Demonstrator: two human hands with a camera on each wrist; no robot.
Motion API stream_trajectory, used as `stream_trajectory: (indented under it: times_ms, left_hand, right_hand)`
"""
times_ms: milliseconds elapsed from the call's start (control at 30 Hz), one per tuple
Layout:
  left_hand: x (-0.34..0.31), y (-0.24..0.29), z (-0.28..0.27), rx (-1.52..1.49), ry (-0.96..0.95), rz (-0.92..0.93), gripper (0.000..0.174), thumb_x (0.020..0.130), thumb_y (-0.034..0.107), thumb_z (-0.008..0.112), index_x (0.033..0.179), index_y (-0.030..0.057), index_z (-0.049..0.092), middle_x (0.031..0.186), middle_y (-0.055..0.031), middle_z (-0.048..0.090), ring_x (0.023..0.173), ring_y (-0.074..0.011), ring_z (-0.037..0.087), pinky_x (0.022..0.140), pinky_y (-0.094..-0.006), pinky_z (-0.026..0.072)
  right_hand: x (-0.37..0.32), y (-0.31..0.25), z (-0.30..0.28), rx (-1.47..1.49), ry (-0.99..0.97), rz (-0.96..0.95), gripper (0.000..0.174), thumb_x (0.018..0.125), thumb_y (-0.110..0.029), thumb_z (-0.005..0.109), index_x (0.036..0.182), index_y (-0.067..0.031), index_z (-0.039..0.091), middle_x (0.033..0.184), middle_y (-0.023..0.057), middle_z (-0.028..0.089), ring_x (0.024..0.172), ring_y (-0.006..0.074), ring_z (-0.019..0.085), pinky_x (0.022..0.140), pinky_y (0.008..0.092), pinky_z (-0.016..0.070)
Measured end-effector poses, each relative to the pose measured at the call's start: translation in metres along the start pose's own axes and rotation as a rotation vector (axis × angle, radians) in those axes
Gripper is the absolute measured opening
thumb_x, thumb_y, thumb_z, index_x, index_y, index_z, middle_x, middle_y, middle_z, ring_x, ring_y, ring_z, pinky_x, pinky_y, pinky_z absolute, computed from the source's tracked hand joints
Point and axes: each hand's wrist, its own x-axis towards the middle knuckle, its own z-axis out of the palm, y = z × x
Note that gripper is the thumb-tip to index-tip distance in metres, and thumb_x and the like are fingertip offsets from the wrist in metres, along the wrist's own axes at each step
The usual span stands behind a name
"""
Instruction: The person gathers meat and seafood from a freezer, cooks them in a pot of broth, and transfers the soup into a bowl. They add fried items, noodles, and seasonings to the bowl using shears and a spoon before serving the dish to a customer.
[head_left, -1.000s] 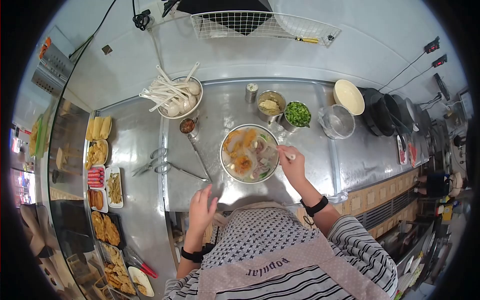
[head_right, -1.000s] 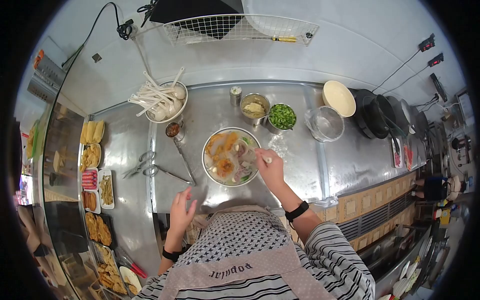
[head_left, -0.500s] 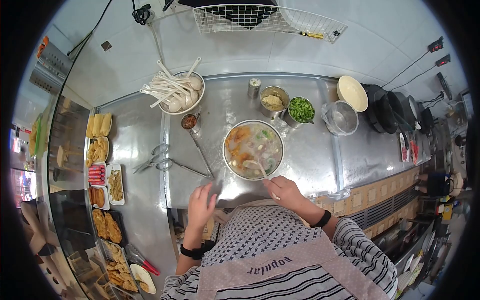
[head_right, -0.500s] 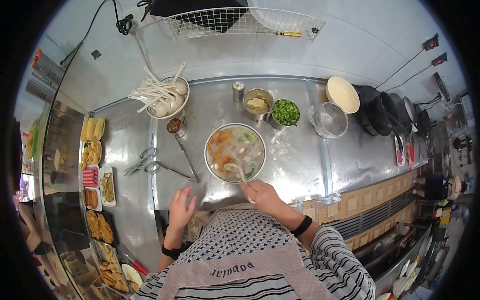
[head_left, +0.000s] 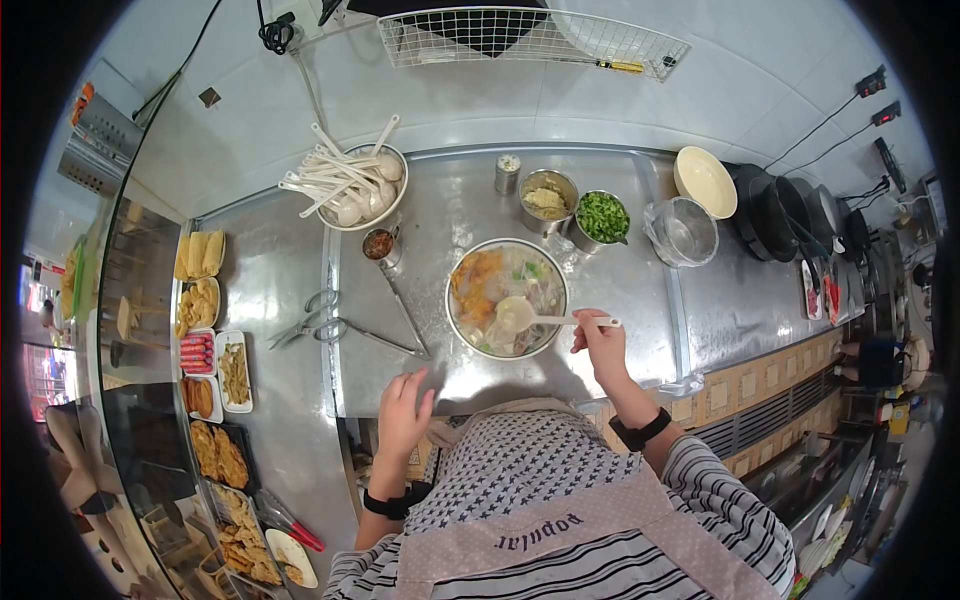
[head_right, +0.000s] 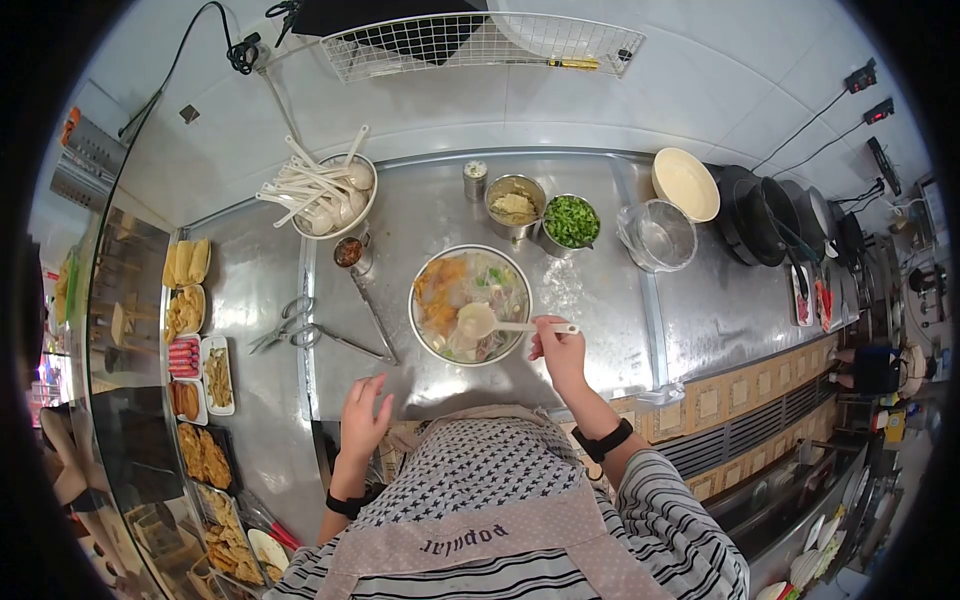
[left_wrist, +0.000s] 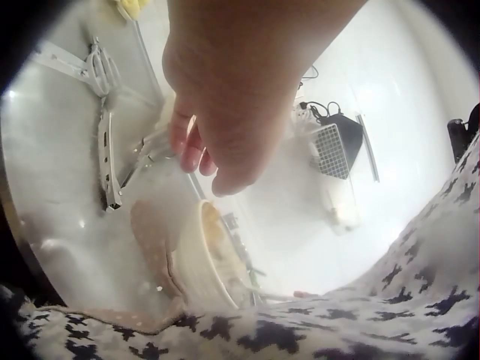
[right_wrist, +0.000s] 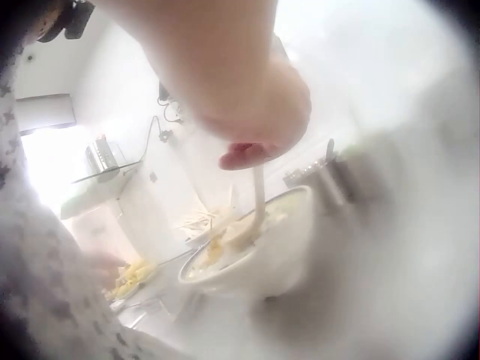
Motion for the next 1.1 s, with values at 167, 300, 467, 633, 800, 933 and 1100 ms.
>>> stream_trajectory:
  times_ms: [167, 300, 467, 633, 800, 933, 1100]
  left_hand:
    - [0.001, 0.0, 0.004, 0.002, -0.005, 0.001, 0.032, 0.078, 0.013, 0.061, 0.108, 0.0039, 0.057, 0.1, -0.0165, 0.056, 0.092, -0.0338, 0.055, 0.08, -0.0392, 0.0438]
    - [0.003, 0.003, 0.007, -0.004, -0.002, 0.013, 0.031, 0.077, 0.012, 0.061, 0.107, 0.004, 0.057, 0.1, -0.0164, 0.056, 0.092, -0.034, 0.055, 0.08, -0.0391, 0.0438]
    - [0.005, 0.006, 0.009, -0.01, -0.012, 0.013, 0.031, 0.077, 0.013, 0.061, 0.107, 0.0043, 0.058, 0.1, -0.0166, 0.056, 0.092, -0.0341, 0.055, 0.081, -0.0389, 0.0438]
    - [0.002, 0.001, 0.011, -0.011, -0.01, 0.0, 0.031, 0.077, 0.012, 0.062, 0.106, 0.0043, 0.058, 0.101, -0.0168, 0.056, 0.093, -0.0343, 0.054, 0.081, -0.0389, 0.0438]
    - [0.002, 0.0, 0.011, -0.016, -0.011, 0.007, 0.03, 0.077, 0.012, 0.062, 0.106, 0.0039, 0.058, 0.101, -0.017, 0.056, 0.093, -0.0345, 0.054, 0.081, -0.0391, 0.0438]
    - [0.006, 0.003, 0.01, -0.01, -0.014, 0.029, 0.029, 0.077, 0.012, 0.062, 0.105, 0.0038, 0.058, 0.1, -0.0171, 0.056, 0.092, -0.0343, 0.054, 0.081, -0.0391, 0.0438]
    - [0.003, 0.001, 0.011, -0.048, -0.021, 0.007, 0.029, 0.077, 0.012, 0.062, 0.105, 0.0042, 0.059, 0.1, -0.017, 0.056, 0.092, -0.0341, 0.054, 0.081, -0.039, 0.0438]
  right_hand:
    - [0.01, -0.017, 0.0, -0.556, -0.073, -0.562, 0.018, 0.083, -0.006, 0.058, 0.1, -0.0004, 0.062, 0.069, 0.0086, 0.056, 0.059, 0.0181, 0.055, 0.055, 0.0291, 0.0479]
    - [0.026, -0.021, 0.009, -0.846, -0.203, -1.054, 0.026, 0.078, -0.004, 0.06, 0.103, -0.004, 0.061, 0.077, 0.0102, 0.056, 0.068, 0.026, 0.055, 0.06, 0.0331, 0.0475]
    - [0.013, -0.009, 0.017, -0.987, -0.266, -1.023, 0.031, 0.073, 0.0, 0.063, 0.104, -0.0036, 0.06, 0.077, 0.0093, 0.057, 0.07, 0.0255, 0.056, 0.059, 0.0342, 0.048]
    - [-0.027, -0.025, -0.001, -0.989, -0.37, -1.032, 0.033, 0.073, -0.004, 0.061, 0.106, -0.0021, 0.057, 0.075, 0.0095, 0.054, 0.067, 0.0253, 0.055, 0.059, 0.0334, 0.047]
    - [-0.053, -0.018, -0.008, -1.015, -0.52, -1.084, 0.041, 0.066, -0.004, 0.061, 0.107, -0.0008, 0.056, 0.076, 0.0072, 0.055, 0.068, 0.0247, 0.055, 0.058, 0.0339, 0.0462]
    - [-0.042, -0.01, -0.003, -1.06, -0.498, -1.049, 0.041, 0.066, -0.002, 0.061, 0.107, -0.0014, 0.057, 0.076, 0.0075, 0.055, 0.069, 0.0247, 0.055, 0.058, 0.0336, 0.0469]
    - [-0.021, -0.041, 0.01, -0.993, -0.187, -1.105, 0.038, 0.068, 0.001, 0.061, 0.105, -0.0033, 0.06, 0.077, 0.0087, 0.056, 0.068, 0.0242, 0.055, 0.058, 0.0332, 0.0478]
